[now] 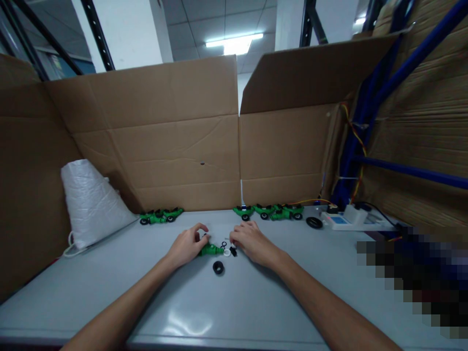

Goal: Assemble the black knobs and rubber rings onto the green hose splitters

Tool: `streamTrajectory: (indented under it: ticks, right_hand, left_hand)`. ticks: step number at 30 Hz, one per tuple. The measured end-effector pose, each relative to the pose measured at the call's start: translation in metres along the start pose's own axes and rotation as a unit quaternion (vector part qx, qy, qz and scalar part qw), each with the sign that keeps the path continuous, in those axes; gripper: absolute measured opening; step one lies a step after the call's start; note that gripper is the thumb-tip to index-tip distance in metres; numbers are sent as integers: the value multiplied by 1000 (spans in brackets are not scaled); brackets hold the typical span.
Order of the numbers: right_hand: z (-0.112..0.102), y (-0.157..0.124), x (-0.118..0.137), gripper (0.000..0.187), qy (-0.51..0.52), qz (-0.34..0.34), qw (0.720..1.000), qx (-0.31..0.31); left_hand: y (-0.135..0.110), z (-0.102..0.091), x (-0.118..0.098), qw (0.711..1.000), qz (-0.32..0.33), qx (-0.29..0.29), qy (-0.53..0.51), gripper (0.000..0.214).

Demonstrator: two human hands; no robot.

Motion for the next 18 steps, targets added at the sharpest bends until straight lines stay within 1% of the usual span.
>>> streamTrajectory:
  ticks: [4,8,9,10,11,12,13,14,15,18]
  right_hand:
    - [-2,-1,3,15,8,4,1000,0]
    - [-3,-2,6,14,5,27,1000,1]
    - [-3,-2,7,14,0,31,1000,3]
    - [-3,-2,8,14,-4,33,999,6]
    - [-3,-2,8,14,-7,34,999,9]
    - [-3,-2,9,14,-9,35,999,13]
    - [-3,-2,9,15,-10,35,999,16]
    - [-3,-2,9,15,-11,35,999,18]
    - [-3,-2,8,16,-10,34,999,20]
    - [-2,-3,6,18,-7,32,999,26]
  left_hand:
    - [1,-2,-2,999,2,21,-27,33]
    - [6,-10,-3,995,1,90,-49,39]
    - [7,-13,-2,994,6,102,-48,40]
    - [7,-15,0,994,15,99,-48,42]
    - [7,-18,2,995,29,76,-51,42]
    - [6,-20,4,996,55,38,-59,42]
    - [5,-22,7,994,90,-2,-69,41]
    - [3,-23,9,988,128,-21,-80,38]
    - [1,-23,11,983,158,-21,-90,35]
    - [-3,-25,15,969,205,32,-130,32]
Point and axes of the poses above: each hand's wrist, its own y-axis towards the middle knuckle, its own z-axis out of the palm, x = y × z, the point moved 2 cm from there along y, towards the middle knuckle, and after that the axes turned 10 degrees about -y, right-handed, at the moved point
